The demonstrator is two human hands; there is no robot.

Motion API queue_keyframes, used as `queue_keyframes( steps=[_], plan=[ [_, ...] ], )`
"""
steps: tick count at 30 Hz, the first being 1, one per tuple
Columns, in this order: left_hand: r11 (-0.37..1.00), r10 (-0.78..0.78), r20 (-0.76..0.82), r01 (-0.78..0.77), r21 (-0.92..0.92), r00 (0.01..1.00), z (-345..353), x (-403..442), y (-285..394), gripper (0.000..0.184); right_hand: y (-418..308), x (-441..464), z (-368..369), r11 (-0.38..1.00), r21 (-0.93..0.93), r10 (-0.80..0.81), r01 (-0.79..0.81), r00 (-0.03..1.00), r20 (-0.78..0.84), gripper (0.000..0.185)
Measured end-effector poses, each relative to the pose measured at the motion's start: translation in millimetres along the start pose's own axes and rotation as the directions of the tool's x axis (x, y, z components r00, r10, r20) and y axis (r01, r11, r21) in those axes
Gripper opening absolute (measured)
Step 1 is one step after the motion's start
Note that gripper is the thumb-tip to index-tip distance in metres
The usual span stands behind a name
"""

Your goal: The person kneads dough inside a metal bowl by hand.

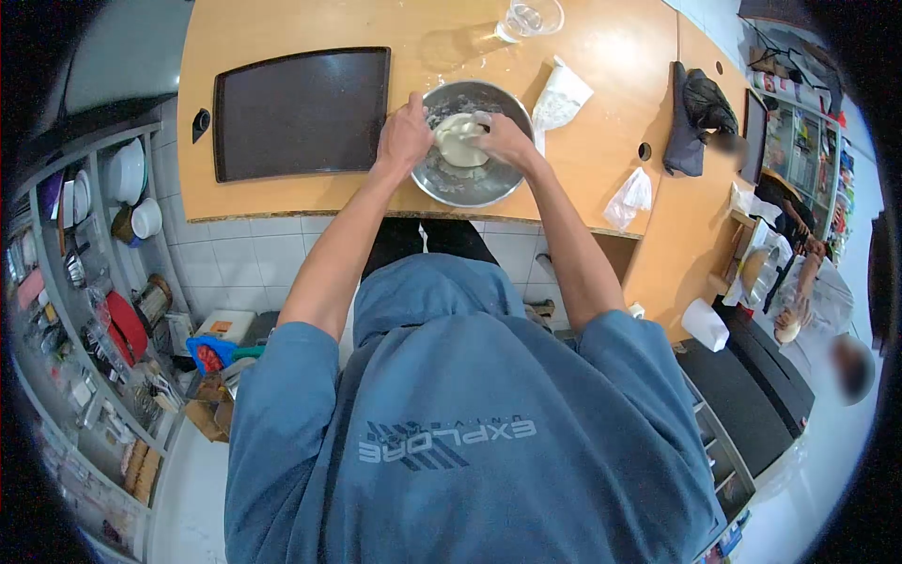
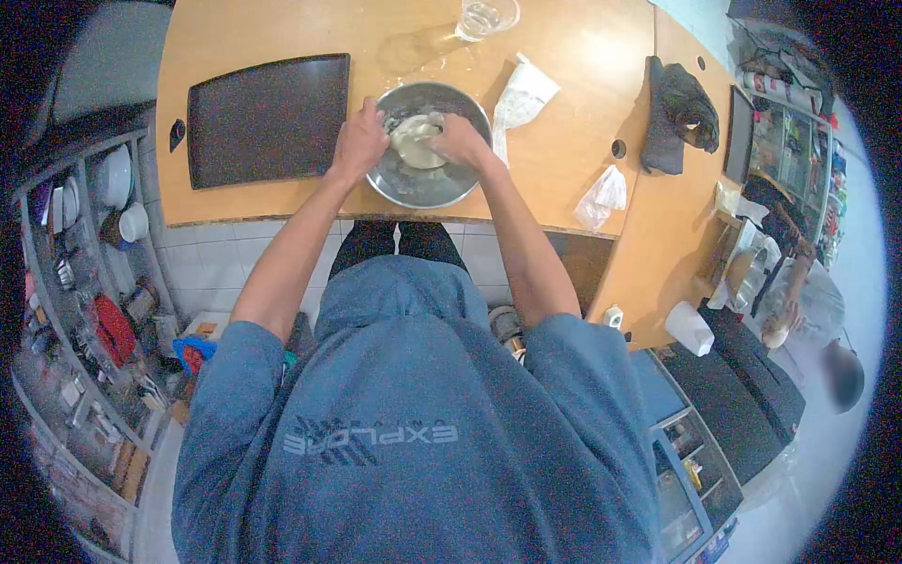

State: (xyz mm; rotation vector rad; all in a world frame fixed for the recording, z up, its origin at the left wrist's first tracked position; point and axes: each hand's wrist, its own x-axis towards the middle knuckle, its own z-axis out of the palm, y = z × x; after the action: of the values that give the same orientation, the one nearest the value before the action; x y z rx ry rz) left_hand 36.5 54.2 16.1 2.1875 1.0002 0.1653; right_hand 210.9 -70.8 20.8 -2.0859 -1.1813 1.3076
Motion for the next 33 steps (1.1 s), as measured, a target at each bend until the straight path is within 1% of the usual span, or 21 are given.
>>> queue_keyframes(
  steps=[3,6,7,9,12,14,15,16,18,21,24,27,30,33],
  plan=[
    [1.0,-0.006,-0.014,0.006,0.012,1.0,1,2,-1,0.019,-13,-17,10,0.994,-0.089,-0.068,0.059,0.992,-0.105,0.038],
    [1.0,-0.004,-0.017,0.004,0.029,1.0,3,3,-1,0.019,-19,-26,24,0.987,-0.146,-0.097,0.06,0.962,-0.256,0.04],
    [0.999,-0.001,-0.017,0.002,0.035,1.0,2,3,0,0.019,-19,-27,27,0.96,-0.273,-0.158,0.068,0.934,-0.322,0.04],
    [1.0,-0.008,-0.001,0.008,0.029,1.0,0,4,1,0.019,-18,-29,30,0.857,-0.514,-0.301,0.049,0.856,-0.421,0.04],
    [1.0,-0.006,0.007,0.005,0.027,1.0,-1,3,2,0.02,0,-23,34,0.884,-0.4,-0.405,0.244,0.826,-0.391,0.031],
    [1.0,-0.012,0.023,0.011,0.028,1.0,0,4,2,0.021,1,-23,30,0.984,-0.092,-0.171,0.153,0.955,-0.242,0.037],
    [0.999,-0.022,0.039,0.021,0.031,0.999,0,4,1,0.021,-6,-23,26,0.996,0.058,-0.066,0.074,0.989,-0.134,0.041],
    [0.999,-0.033,0.054,0.031,0.032,0.998,0,4,1,0.022,-12,-25,23,0.996,0.074,-0.034,0.045,0.988,-0.153,0.047],
    [1.0,-0.008,0.028,0.007,0.024,1.0,1,3,-1,0.02,-24,-31,20,0.994,0.11,0.031,-0.01,0.981,-0.191,0.061],
    [1.0,-0.006,0.021,0.006,0.003,1.0,4,3,-2,0.019,-16,-25,26,0.995,0.083,-0.034,0.055,0.973,-0.228,0.077],
    [1.0,-0.007,0.016,0.007,-0.008,1.0,5,3,-4,0.019,-11,-21,30,0.996,0.075,0.053,-0.041,0.984,-0.172,0.074],
    [1.0,-0.008,0.026,0.007,0.019,1.0,4,4,-3,0.018,-6,-16,33,0.995,0.1,0.033,-0.018,0.988,-0.152,0.072],
    [1.0,-0.014,0.033,0.013,0.027,0.999,-1,3,3,0.017,-5,-13,35,0.997,0.076,0.035,-0.024,0.988,-0.147,0.069],
    [1.0,-0.012,0.032,0.011,0.029,0.999,-1,3,3,0.017,-13,-17,29,0.983,0.178,0.048,-0.034,0.996,-0.079,0.067]
  ],
)
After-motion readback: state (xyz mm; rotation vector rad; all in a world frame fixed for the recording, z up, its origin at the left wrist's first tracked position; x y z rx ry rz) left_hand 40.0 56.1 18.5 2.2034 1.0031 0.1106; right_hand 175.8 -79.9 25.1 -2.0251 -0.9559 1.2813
